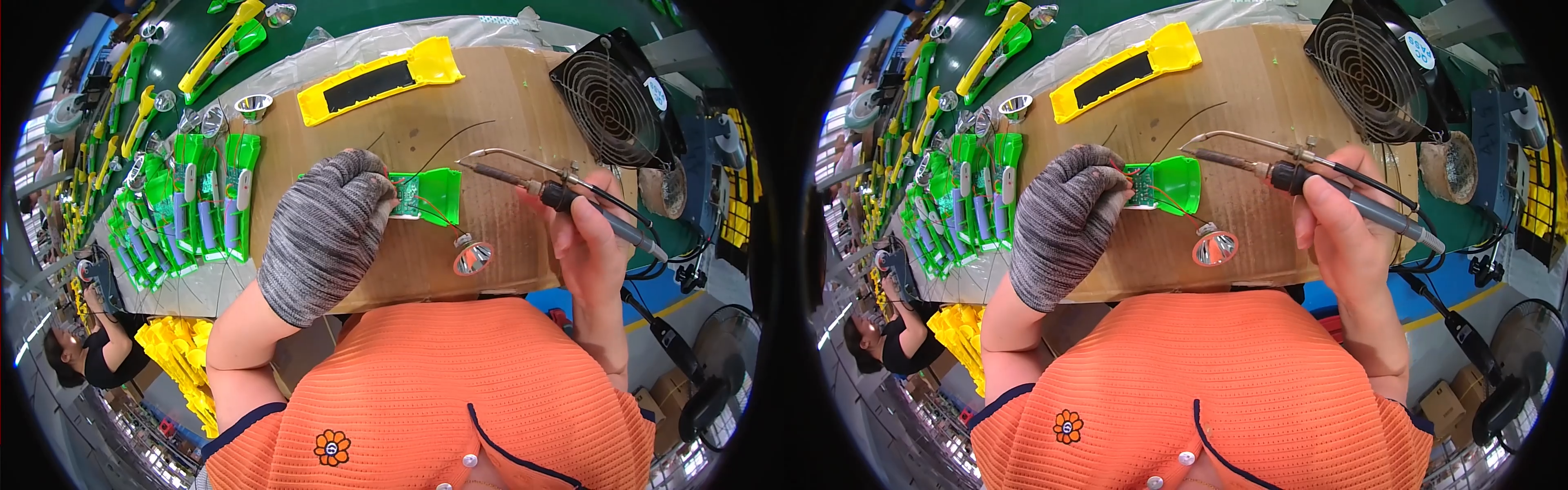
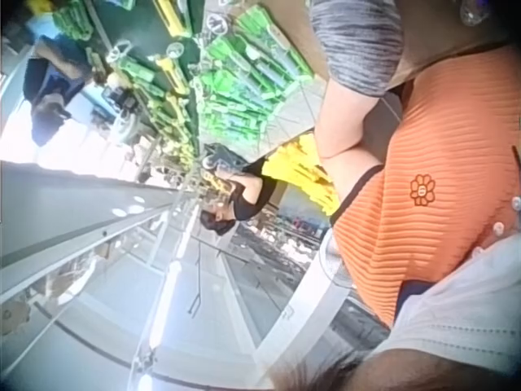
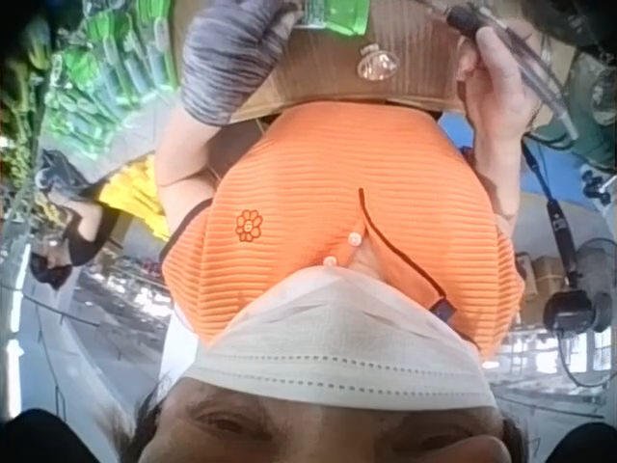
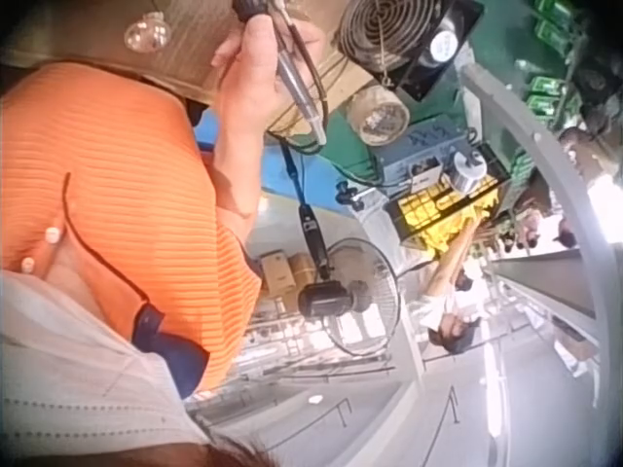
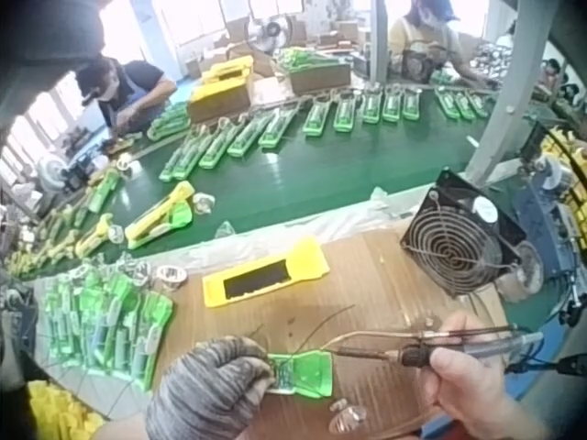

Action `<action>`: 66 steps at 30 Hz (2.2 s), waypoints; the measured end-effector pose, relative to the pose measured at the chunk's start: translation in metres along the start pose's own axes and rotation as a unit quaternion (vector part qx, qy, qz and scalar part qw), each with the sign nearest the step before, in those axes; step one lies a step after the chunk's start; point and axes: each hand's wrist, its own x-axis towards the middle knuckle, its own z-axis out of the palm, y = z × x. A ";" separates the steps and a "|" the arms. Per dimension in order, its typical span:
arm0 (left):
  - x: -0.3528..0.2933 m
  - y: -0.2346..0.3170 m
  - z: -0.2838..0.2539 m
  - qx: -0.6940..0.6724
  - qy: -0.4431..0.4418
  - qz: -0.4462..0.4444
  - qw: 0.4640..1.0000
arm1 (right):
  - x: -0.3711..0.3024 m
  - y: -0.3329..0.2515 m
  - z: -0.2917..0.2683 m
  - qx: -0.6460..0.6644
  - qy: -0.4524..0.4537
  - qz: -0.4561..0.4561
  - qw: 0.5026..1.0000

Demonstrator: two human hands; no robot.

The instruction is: Soldering internal components and wires into flashlight housings on an assembly line.

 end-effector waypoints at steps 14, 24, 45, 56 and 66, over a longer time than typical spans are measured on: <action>0.011 -0.032 -0.039 -0.087 0.149 -0.045 0.984 | -0.007 -0.002 -0.005 0.000 0.030 -0.001 1.000; -0.028 -0.005 0.010 -0.046 0.160 -0.047 0.985 | -0.016 0.012 0.001 0.037 -0.039 0.003 0.999; 0.000 -0.003 -0.010 0.025 -0.012 0.018 0.999 | 0.000 0.016 0.023 -0.029 -0.050 0.046 0.997; -0.002 0.002 -0.005 0.063 0.003 0.016 0.998 | 0.001 0.011 0.027 -0.064 -0.071 0.065 0.993; -0.002 0.004 -0.005 0.078 0.006 0.012 0.997 | 0.000 0.009 0.032 -0.100 -0.071 0.071 0.990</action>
